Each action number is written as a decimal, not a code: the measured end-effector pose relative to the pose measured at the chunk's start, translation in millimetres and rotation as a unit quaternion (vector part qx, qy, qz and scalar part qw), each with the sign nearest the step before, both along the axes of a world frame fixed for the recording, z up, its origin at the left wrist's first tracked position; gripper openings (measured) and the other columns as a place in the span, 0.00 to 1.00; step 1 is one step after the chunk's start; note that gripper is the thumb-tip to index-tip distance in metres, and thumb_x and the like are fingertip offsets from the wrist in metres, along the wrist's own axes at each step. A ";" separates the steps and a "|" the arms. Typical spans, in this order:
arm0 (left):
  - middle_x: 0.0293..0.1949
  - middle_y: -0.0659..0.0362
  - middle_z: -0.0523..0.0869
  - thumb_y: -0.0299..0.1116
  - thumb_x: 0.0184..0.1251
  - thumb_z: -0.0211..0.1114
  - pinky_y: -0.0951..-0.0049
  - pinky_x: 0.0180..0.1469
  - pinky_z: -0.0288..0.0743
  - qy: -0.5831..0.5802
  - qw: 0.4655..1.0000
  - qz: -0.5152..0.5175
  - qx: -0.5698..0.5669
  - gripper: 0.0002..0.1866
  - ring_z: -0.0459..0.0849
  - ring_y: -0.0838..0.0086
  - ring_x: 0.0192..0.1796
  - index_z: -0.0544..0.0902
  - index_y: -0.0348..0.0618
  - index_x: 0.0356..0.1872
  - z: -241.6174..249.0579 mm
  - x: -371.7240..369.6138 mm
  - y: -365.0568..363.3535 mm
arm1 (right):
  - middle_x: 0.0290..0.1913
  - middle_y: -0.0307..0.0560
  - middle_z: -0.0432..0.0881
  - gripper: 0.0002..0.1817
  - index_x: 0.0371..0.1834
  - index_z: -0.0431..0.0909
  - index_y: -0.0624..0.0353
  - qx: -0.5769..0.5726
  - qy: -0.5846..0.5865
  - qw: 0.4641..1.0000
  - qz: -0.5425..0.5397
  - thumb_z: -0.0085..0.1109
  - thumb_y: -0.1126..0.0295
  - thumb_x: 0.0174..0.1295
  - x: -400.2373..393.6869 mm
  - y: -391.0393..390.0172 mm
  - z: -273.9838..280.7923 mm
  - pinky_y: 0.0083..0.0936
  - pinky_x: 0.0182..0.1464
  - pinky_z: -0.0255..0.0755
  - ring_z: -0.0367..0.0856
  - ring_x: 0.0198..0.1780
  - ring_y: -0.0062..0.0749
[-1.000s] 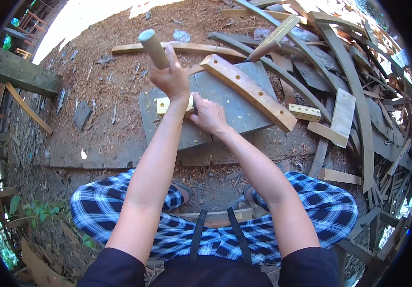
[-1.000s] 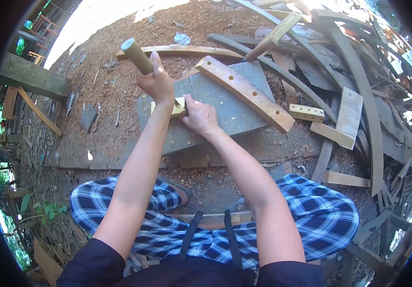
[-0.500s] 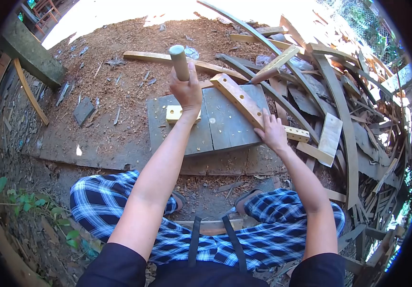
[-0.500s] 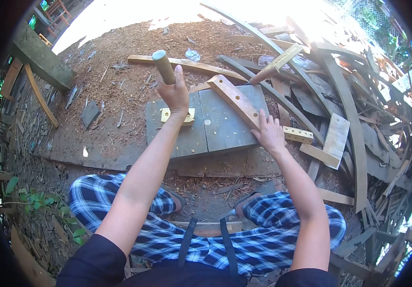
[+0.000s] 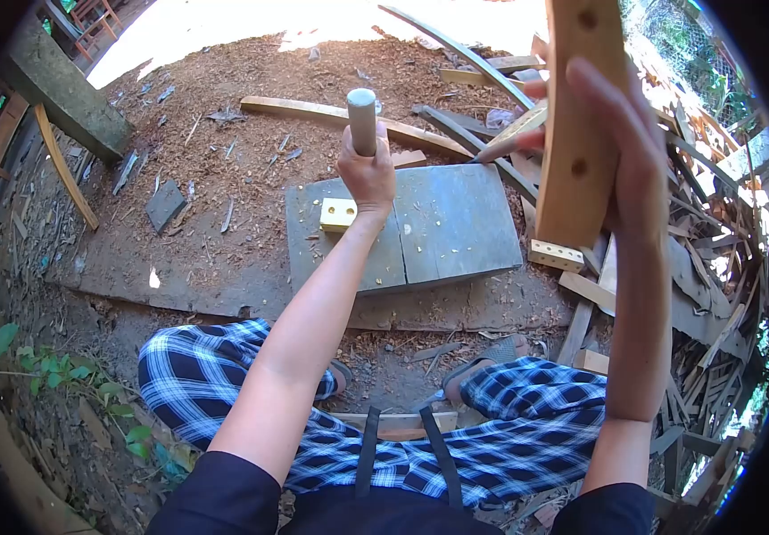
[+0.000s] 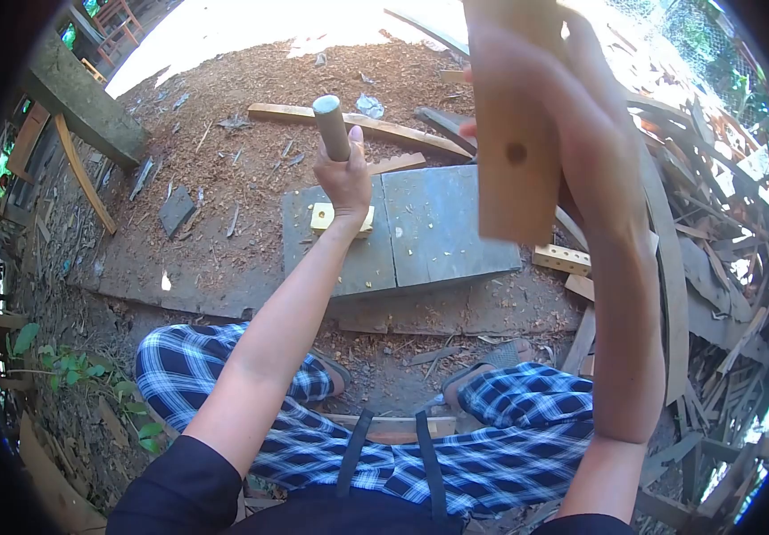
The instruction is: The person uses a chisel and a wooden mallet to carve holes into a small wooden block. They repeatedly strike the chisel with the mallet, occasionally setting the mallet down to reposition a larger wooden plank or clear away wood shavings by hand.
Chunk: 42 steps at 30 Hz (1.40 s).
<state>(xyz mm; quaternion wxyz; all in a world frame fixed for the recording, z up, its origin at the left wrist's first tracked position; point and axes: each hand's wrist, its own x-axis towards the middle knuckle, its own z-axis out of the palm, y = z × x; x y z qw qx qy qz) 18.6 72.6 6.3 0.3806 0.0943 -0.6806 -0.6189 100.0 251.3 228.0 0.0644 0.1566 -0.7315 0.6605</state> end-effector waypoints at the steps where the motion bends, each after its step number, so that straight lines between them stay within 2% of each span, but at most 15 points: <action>1: 0.28 0.54 0.84 0.34 0.67 0.64 0.67 0.39 0.75 0.000 1.000 0.000 -0.001 0.08 0.83 0.67 0.31 0.80 0.39 0.35 0.9 -1.2 -0.6 | 0.41 0.54 0.83 0.28 0.63 0.68 0.61 0.068 0.134 0.986 -0.075 0.56 0.55 0.66 -6.7 -9.5 5.5 0.26 0.39 0.82 0.85 0.34 0.33; 3: 0.29 0.54 0.83 0.35 0.67 0.64 0.67 0.39 0.75 0.014 1.000 0.008 -0.005 0.09 0.83 0.67 0.32 0.80 0.40 0.35 -0.1 -3.0 -3.1 | 0.42 0.55 0.83 0.28 0.64 0.68 0.58 0.075 0.209 0.969 -0.107 0.57 0.55 0.64 -17.0 -25.8 7.7 0.24 0.36 0.79 0.86 0.34 0.33; 6: 0.29 0.53 0.83 0.35 0.67 0.64 0.66 0.40 0.75 0.022 1.000 0.001 0.003 0.09 0.83 0.66 0.33 0.80 0.40 0.36 -4.4 -4.5 -4.9 | 0.41 0.58 0.83 0.35 0.67 0.62 0.55 0.389 0.173 0.905 -0.008 0.60 0.52 0.59 -19.9 -22.5 -31.8 0.34 0.41 0.77 0.85 0.41 0.42; 7: 0.29 0.53 0.83 0.35 0.67 0.64 0.66 0.40 0.75 0.019 1.000 0.004 0.003 0.09 0.83 0.66 0.33 0.80 0.40 0.36 -6.8 -5.4 -7.0 | 0.39 0.65 0.84 0.32 0.66 0.64 0.58 0.487 0.110 0.865 0.046 0.58 0.57 0.60 -18.2 -23.2 -48.4 0.44 0.43 0.78 0.85 0.35 0.54; 11: 0.30 0.53 0.84 0.35 0.67 0.64 0.65 0.41 0.76 0.003 1.000 -0.020 -0.012 0.09 0.84 0.62 0.34 0.80 0.39 0.37 -12.0 -3.8 -8.9 | 0.40 0.65 0.84 0.40 0.70 0.59 0.56 0.345 0.023 0.937 0.051 0.59 0.49 0.58 -25.0 -18.0 -62.1 0.43 0.46 0.79 0.86 0.42 0.49; 13: 0.23 0.60 0.81 0.33 0.66 0.67 0.70 0.32 0.71 0.037 0.999 0.013 -0.010 0.10 0.78 0.77 0.27 0.78 0.38 0.30 -12.9 -10.0 -7.7 | 0.40 0.64 0.84 0.41 0.70 0.59 0.56 0.273 -0.013 0.960 0.051 0.59 0.47 0.58 -21.9 -16.9 -81.6 0.42 0.47 0.79 0.86 0.44 0.48; 17: 0.22 0.63 0.79 0.33 0.67 0.67 0.72 0.29 0.69 0.046 0.999 -0.011 0.008 0.11 0.77 0.80 0.26 0.77 0.40 0.28 -8.0 -8.3 -8.3 | 0.43 0.70 0.84 0.43 0.73 0.60 0.54 0.393 -0.053 0.914 -0.089 0.59 0.44 0.57 -25.7 5.7 -172.1 0.46 0.52 0.76 0.85 0.46 0.59; 20: 0.20 0.65 0.77 0.33 0.67 0.67 0.72 0.27 0.68 0.047 0.999 -0.007 -0.002 0.12 0.74 0.81 0.23 0.76 0.40 0.26 -10.1 -11.9 -9.9 | 0.47 0.71 0.82 0.45 0.74 0.60 0.55 0.528 -0.145 0.834 -0.062 0.60 0.41 0.56 -21.9 22.7 -218.8 0.47 0.55 0.75 0.83 0.50 0.60; 25: 0.19 0.65 0.76 0.33 0.68 0.67 0.75 0.25 0.65 0.080 0.996 0.010 -0.022 0.13 0.73 0.82 0.21 0.76 0.41 0.26 -8.1 -10.8 -9.1 | 0.49 0.61 0.83 0.39 0.69 0.65 0.55 0.570 -0.159 0.804 -0.056 0.61 0.45 0.58 -25.7 32.8 -262.4 0.48 0.53 0.74 0.82 0.52 0.56; 27: 0.19 0.66 0.76 0.34 0.68 0.67 0.75 0.25 0.65 0.051 0.999 0.001 -0.011 0.13 0.72 0.83 0.21 0.77 0.40 0.26 -11.3 -11.3 -10.6 | 0.60 0.55 0.75 0.39 0.68 0.66 0.57 0.583 0.211 0.768 -0.162 0.66 0.50 0.56 -27.1 19.9 -266.9 0.45 0.61 0.67 0.72 0.63 0.47; 28: 0.18 0.66 0.76 0.34 0.68 0.67 0.76 0.25 0.65 0.050 0.999 0.005 -0.015 0.13 0.72 0.83 0.20 0.77 0.40 0.26 -10.4 -11.0 -10.9 | 0.64 0.49 0.67 0.39 0.66 0.67 0.59 0.551 0.151 0.812 -0.118 0.70 0.54 0.54 -28.3 6.7 -264.3 0.43 0.65 0.59 0.63 0.67 0.43; 33: 0.17 0.66 0.76 0.33 0.68 0.66 0.77 0.23 0.65 0.050 0.998 0.008 -0.040 0.12 0.73 0.83 0.20 0.77 0.40 0.25 -11.8 -13.0 -12.9 | 0.62 0.52 0.71 0.42 0.67 0.65 0.60 0.401 0.098 0.911 0.002 0.71 0.52 0.52 -42.9 -76.7 -303.1 0.43 0.62 0.66 0.70 0.61 0.50; 36: 0.24 0.59 0.81 0.33 0.68 0.65 0.68 0.35 0.72 0.000 1.000 -0.023 -0.002 0.11 0.79 0.73 0.27 0.78 0.36 0.30 -15.4 -14.2 -18.1 | 0.52 0.51 0.79 0.32 0.59 0.72 0.54 0.299 0.047 0.952 0.047 0.74 0.58 0.51 -48.5 -98.6 -318.4 0.42 0.60 0.71 0.76 0.54 0.52; 38: 0.17 0.65 0.75 0.32 0.69 0.65 0.78 0.17 0.62 0.034 0.998 -0.027 -0.036 0.12 0.71 0.84 0.16 0.75 0.41 0.25 -18.6 -28.9 -20.6 | 0.52 0.52 0.79 0.33 0.58 0.72 0.56 0.275 0.045 0.960 0.038 0.74 0.57 0.50 -42.9 -100.0 -325.0 0.41 0.59 0.71 0.75 0.53 0.53; 42: 0.17 0.65 0.74 0.33 0.67 0.66 0.79 0.13 0.57 -0.071 0.990 -0.126 -0.004 0.12 0.66 0.84 0.12 0.74 0.41 0.27 -15.1 -54.3 -21.1 | 0.53 0.53 0.79 0.34 0.59 0.72 0.58 0.238 0.039 0.971 -0.003 0.75 0.58 0.50 -37.4 -104.3 -326.3 0.41 0.58 0.71 0.75 0.53 0.52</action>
